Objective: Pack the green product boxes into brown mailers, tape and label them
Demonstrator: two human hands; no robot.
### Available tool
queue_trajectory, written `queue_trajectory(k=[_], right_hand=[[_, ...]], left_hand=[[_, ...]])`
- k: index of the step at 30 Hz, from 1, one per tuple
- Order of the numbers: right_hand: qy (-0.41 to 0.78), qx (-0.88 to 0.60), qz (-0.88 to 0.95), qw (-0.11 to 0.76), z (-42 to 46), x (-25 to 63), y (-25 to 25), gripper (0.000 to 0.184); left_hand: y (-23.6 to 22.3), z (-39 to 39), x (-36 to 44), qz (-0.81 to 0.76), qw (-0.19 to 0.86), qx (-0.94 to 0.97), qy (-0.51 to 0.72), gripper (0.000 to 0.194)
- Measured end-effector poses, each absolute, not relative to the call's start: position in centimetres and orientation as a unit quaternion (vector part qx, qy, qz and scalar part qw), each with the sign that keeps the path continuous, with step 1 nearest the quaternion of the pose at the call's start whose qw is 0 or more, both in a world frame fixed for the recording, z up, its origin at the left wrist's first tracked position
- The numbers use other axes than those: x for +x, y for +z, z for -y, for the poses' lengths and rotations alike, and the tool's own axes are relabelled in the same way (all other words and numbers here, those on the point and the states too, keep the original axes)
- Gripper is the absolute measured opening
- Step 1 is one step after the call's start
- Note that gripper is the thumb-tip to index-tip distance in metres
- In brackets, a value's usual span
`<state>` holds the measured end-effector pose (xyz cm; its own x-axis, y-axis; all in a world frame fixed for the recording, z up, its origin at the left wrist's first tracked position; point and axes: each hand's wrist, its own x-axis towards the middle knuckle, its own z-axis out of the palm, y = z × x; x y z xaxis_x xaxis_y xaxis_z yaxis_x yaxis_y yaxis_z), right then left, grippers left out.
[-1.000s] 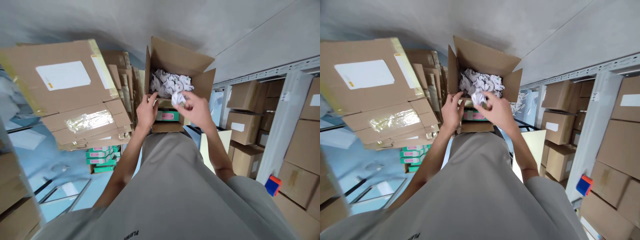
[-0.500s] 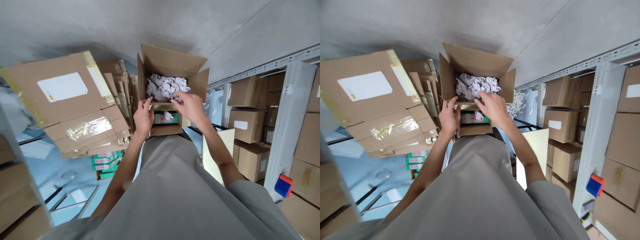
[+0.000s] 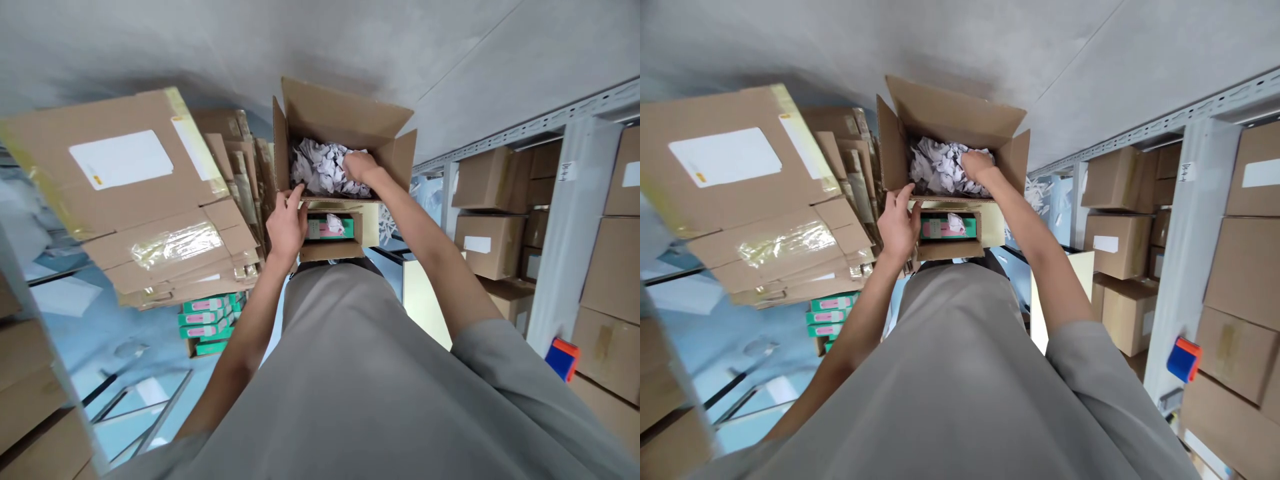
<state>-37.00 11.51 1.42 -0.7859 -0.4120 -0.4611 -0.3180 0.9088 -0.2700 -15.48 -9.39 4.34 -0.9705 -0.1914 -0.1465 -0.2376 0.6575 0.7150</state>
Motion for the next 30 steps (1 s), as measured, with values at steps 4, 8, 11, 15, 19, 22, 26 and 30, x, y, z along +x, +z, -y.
queue_trajectory(k=[4,8,11,15,19,22,26,30], right_hand=[[-0.054,-0.163,-0.947,0.273,-11.8,-36.4,6.9,0.019],[-0.155,-0.127,-0.965,0.170,-13.5,-31.6,14.2,0.026],[-0.278,-0.087,-0.951,0.107,-14.8,-25.4,18.6,0.032],[-0.407,-0.024,-0.902,0.142,-14.4,-17.5,18.9,0.034],[-0.458,0.026,-0.855,0.243,-12.3,-14.1,14.5,0.032],[-0.433,0.047,-0.857,0.276,-12.1,-13.8,12.1,0.026],[-0.303,0.108,-0.928,0.187,-14.7,-13.8,10.6,0.027],[-0.237,0.129,-0.939,0.215,-16.9,-13.7,7.4,0.046]], left_hand=[[4.5,9.5,-15.7,-0.909,0.024,-0.112,0.402,0.056],[4.9,9.7,-15.8,-0.908,0.028,-0.101,0.405,0.064],[5.1,9.8,-14.8,-0.901,-0.009,-0.091,0.423,0.077],[4.6,10.1,-12.4,-0.882,-0.059,-0.118,0.452,0.085],[2.8,10.6,-10.1,-0.876,-0.033,-0.146,0.458,0.074],[1.4,10.7,-9.1,-0.873,0.015,-0.153,0.463,0.071],[0.4,10.2,-8.9,-0.872,0.112,-0.168,0.446,0.068],[0.8,9.3,-9.8,-0.874,0.227,-0.174,0.392,0.059]])
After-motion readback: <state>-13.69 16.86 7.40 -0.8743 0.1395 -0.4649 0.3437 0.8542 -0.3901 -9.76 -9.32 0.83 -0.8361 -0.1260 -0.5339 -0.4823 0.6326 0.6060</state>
